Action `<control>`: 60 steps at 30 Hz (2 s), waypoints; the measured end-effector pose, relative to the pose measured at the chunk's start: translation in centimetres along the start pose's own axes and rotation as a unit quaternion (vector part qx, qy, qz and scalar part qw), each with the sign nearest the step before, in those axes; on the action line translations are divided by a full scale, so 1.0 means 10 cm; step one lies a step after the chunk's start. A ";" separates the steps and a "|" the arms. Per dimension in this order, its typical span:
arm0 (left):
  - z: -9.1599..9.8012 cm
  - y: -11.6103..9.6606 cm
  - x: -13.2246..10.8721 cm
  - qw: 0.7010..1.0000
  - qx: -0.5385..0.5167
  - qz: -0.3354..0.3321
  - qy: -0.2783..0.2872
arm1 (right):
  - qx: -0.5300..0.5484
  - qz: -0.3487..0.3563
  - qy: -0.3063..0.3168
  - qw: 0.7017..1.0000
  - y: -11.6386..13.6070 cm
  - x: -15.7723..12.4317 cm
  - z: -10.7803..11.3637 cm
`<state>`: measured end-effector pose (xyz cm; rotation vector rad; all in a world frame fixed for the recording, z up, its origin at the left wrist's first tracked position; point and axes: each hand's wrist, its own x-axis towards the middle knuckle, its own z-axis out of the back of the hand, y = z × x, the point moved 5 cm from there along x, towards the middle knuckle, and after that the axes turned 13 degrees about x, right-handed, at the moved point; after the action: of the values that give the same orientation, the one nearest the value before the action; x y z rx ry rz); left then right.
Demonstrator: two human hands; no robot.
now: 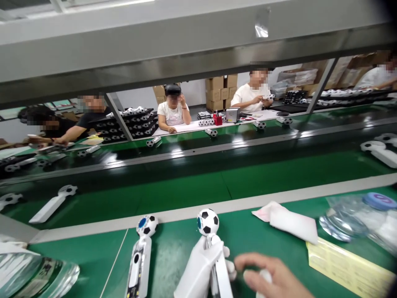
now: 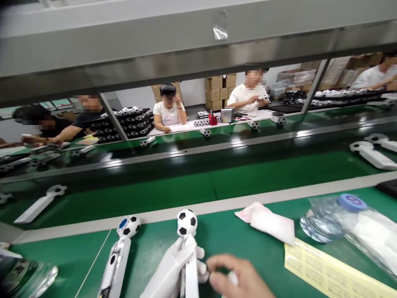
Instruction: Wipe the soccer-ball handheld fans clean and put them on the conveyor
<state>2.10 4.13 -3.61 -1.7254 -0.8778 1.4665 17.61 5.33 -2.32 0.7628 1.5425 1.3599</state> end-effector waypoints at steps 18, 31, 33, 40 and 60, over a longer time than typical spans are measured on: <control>0.04 -0.04 -0.31 0.997 0.003 0.046 0.067 | -0.528 0.172 -0.113 0.824 0.35 0.08 0.91; 0.20 0.15 -0.36 0.998 0.024 0.019 0.047 | -0.549 0.256 0.084 0.791 0.56 0.34 -0.03; 0.21 0.19 -0.35 0.999 0.022 0.012 0.047 | -0.546 0.246 0.052 0.799 0.56 0.37 0.08; 0.13 0.14 -0.26 0.998 0.019 -0.010 0.060 | -0.529 0.272 0.048 0.802 0.55 0.29 -0.02; 0.19 0.04 -0.24 0.990 0.028 -0.072 0.114 | -0.465 0.248 -0.066 0.847 0.26 0.36 0.17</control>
<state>-0.07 2.07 -2.97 -1.7109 -0.8136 1.1627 17.43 9.70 -0.60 0.6007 0.4149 2.1188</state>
